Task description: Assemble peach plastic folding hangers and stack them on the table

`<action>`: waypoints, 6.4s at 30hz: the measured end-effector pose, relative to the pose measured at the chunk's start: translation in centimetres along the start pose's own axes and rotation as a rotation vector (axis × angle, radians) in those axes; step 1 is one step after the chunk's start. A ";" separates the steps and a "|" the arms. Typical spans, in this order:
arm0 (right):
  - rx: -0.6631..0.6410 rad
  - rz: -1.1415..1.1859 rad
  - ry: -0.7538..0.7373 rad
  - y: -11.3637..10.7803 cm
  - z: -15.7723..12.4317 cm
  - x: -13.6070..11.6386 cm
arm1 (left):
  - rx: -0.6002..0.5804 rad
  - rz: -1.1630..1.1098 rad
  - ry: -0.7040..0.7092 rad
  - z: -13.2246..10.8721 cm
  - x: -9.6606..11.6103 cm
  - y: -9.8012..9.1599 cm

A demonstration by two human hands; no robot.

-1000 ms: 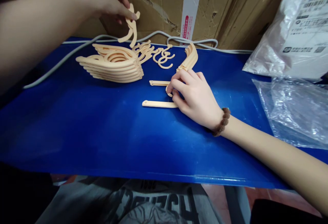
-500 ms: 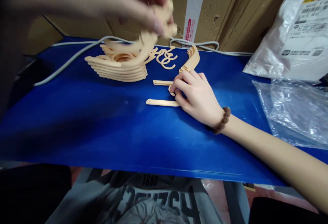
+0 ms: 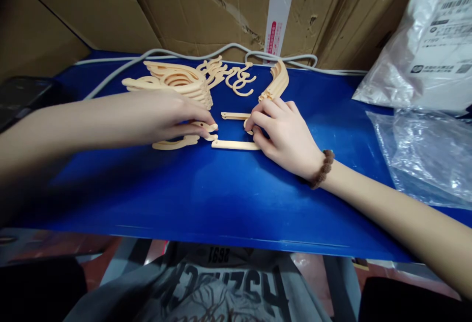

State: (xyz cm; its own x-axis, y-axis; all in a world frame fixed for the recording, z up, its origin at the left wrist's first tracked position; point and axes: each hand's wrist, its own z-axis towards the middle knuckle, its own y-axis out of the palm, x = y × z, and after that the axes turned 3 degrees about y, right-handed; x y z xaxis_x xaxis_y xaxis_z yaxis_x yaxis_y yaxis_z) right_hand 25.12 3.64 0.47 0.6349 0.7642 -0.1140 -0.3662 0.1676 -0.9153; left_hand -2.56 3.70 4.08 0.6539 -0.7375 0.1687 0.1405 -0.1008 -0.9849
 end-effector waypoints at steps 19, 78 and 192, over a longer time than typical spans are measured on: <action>0.002 -0.022 -0.046 0.1 -0.1 -0.1 | 0.142 0.222 -0.007 -0.1 0.9 2.9; -0.117 0.108 -0.243 -0.2 -0.1 -0.8 | 0.502 0.061 -0.149 -0.2 3.4 4.3; -0.131 -0.331 -0.168 -0.5 -0.4 -0.9 | 0.124 0.455 0.014 0.0 3.1 4.0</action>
State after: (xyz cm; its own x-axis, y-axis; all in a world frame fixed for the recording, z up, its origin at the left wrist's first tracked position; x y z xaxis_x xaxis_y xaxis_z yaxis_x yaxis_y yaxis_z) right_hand 25.03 2.57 0.91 0.5802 0.7751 0.2500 -0.0636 0.3492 -0.9349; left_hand 0.02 0.97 0.69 0.6594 -0.6973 -0.2809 -0.0700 0.3151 -0.9465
